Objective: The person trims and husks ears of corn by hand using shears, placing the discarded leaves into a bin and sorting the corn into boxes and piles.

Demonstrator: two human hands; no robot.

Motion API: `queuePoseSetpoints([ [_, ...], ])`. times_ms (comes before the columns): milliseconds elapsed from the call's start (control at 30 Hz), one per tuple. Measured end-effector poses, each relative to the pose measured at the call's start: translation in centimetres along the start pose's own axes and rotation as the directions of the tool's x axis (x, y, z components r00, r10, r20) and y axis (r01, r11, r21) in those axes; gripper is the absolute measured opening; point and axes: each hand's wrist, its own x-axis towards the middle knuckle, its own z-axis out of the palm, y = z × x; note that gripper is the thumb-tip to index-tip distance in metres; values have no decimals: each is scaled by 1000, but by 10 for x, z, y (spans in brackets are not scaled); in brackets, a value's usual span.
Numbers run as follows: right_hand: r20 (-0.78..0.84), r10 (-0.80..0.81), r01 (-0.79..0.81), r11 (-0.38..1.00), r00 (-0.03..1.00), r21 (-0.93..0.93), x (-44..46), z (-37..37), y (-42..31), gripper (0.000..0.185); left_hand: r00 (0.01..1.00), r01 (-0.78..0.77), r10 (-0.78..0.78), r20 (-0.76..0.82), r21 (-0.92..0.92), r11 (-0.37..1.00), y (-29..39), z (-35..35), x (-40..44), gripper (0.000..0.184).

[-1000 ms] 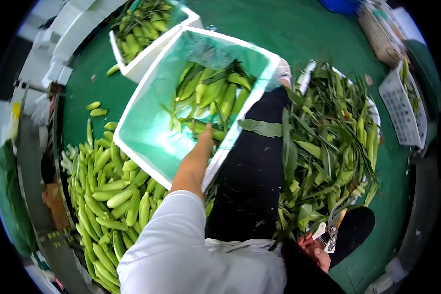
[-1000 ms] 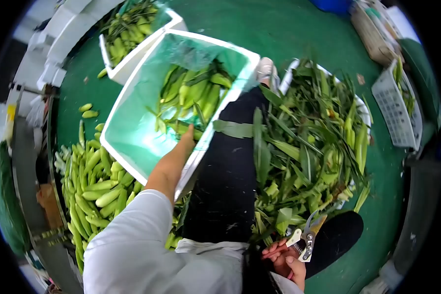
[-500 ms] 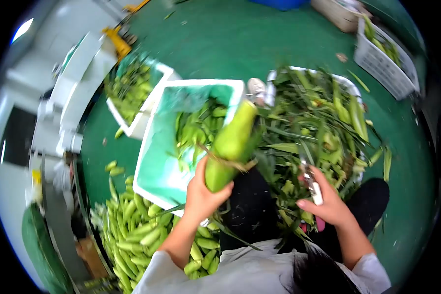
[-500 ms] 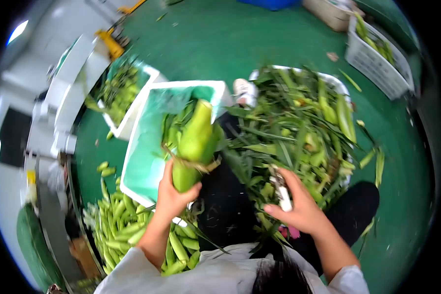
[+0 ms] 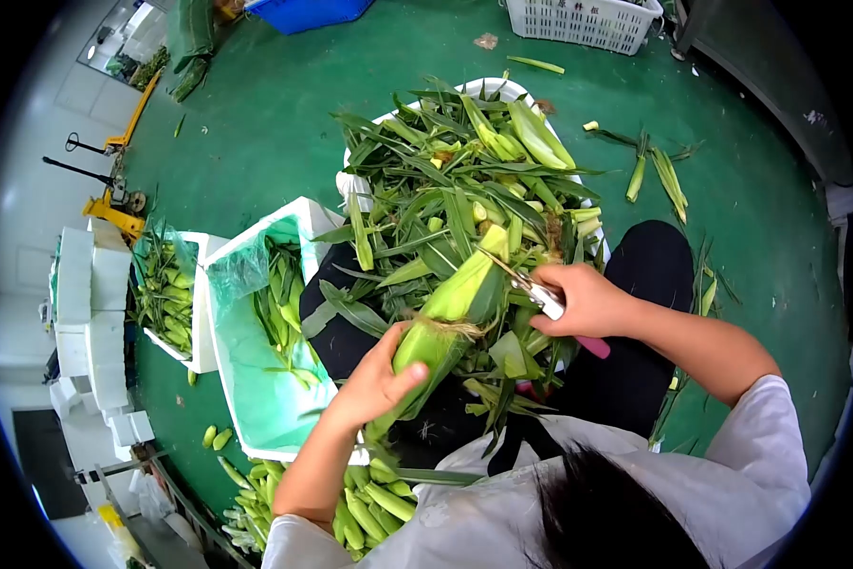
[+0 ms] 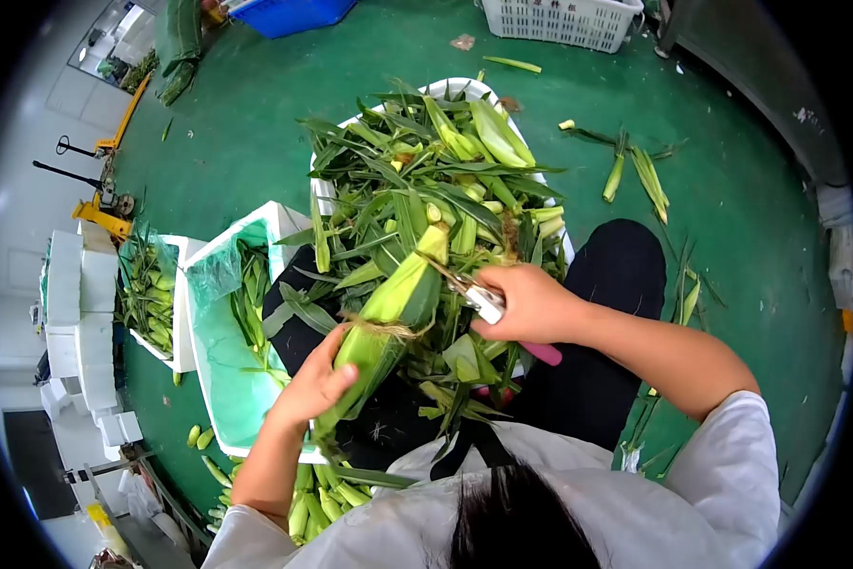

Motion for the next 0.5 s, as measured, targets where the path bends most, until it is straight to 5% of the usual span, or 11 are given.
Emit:
queuePoseSetpoints([
  [100, 66, 237, -241, 862, 969, 446, -20, -17, 10, 14, 991, 118, -130, 15, 331, 936, 18, -21, 3, 62],
  [167, -52, 261, -226, 907, 964, 355, -28, -38, 3, 20, 999, 40, -35, -19, 551, 834, 33, -36, 5, 62],
  [233, -183, -91, 81, 995, 979, -57, -23, -50, -22, 33, 998, -56, 9, 66, 750, 660, 58, -43, 18, 62],
  [267, -190, -141, 104, 976, 972, -192, -18, -48, -32, 50, 989, -139, 45, 141, 788, 600, 71, -43, 26, 62],
  [333, -14, -225, 218, 955, 974, -202, -1, -37, -52, 58, 949, -312, 131, 285, 808, 499, 95, -41, 43, 64],
  [367, 87, -296, 308, 926, 951, -217, 10, -29, -49, 59, 961, -265, 67, 267, 830, 491, 119, -33, 46, 60],
  [433, 154, -116, 110, 993, 981, 48, 15, -21, -54, 61, 835, -490, 396, 382, 843, 219, 133, -31, 50, 55],
  [467, 10, -255, 250, 954, 967, 167, 20, -8, -26, 60, 765, -435, 560, 319, 897, 84, 145, -20, 44, 52],
  [500, -101, -209, 230, 932, 973, 282, 16, 0, -16, 57, 669, -416, 703, 240, 905, 87, 126, -23, 41, 49],
])
